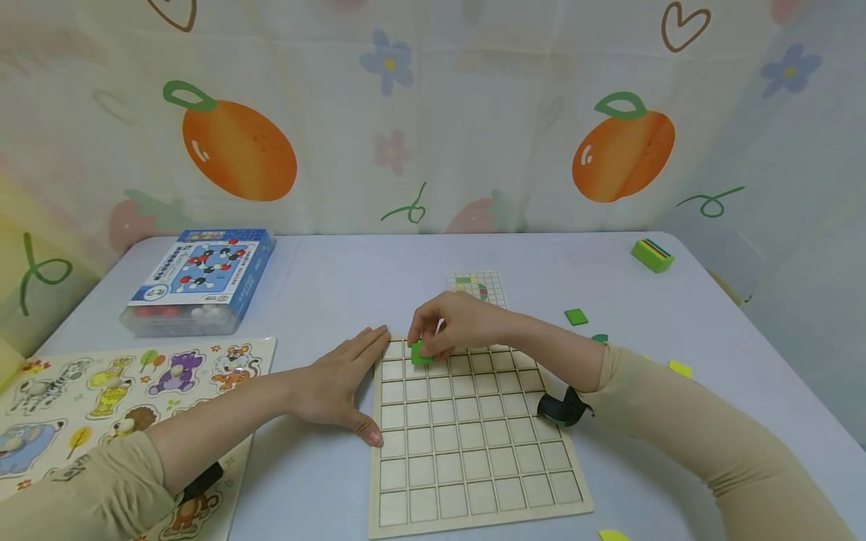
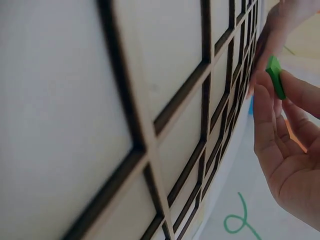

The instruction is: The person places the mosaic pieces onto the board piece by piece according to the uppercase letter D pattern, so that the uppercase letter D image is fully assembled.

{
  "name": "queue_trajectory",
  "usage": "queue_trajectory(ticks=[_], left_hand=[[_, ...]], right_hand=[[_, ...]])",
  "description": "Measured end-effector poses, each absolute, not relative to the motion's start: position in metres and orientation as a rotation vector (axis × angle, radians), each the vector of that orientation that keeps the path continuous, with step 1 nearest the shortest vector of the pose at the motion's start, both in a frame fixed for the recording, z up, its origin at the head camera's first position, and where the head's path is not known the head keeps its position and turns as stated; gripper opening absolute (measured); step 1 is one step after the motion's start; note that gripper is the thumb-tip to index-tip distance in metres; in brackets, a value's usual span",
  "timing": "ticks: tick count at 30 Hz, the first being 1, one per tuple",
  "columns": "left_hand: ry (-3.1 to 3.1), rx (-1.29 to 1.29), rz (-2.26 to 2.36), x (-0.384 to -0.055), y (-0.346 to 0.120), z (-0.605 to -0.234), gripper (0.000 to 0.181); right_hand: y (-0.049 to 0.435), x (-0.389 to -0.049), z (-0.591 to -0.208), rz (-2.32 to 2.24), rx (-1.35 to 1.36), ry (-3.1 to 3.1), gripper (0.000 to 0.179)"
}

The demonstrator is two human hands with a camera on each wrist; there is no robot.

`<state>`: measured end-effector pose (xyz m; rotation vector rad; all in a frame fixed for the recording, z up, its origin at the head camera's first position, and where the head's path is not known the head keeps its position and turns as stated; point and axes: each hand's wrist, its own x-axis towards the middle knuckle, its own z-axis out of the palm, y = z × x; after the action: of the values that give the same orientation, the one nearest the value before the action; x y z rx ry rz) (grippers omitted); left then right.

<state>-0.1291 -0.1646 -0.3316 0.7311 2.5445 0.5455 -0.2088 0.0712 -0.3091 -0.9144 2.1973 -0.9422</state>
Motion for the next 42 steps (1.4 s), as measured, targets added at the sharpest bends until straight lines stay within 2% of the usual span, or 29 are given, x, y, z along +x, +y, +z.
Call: queue_trajectory(ticks=[10, 42], left_hand=[[2.528, 0.726, 0.554, -0.129, -0.165, -0.330, 0.137], [2.543, 0.745, 0.530, -0.129, -0.166, -0.333, 0.137]], right_hand=[[0.066, -0.204, -0.313, -0.863, -0.950, 2.207, 0.015], [0.057, -0.199, -0.318, -0.780, -1.000, 2.332, 0.007]])
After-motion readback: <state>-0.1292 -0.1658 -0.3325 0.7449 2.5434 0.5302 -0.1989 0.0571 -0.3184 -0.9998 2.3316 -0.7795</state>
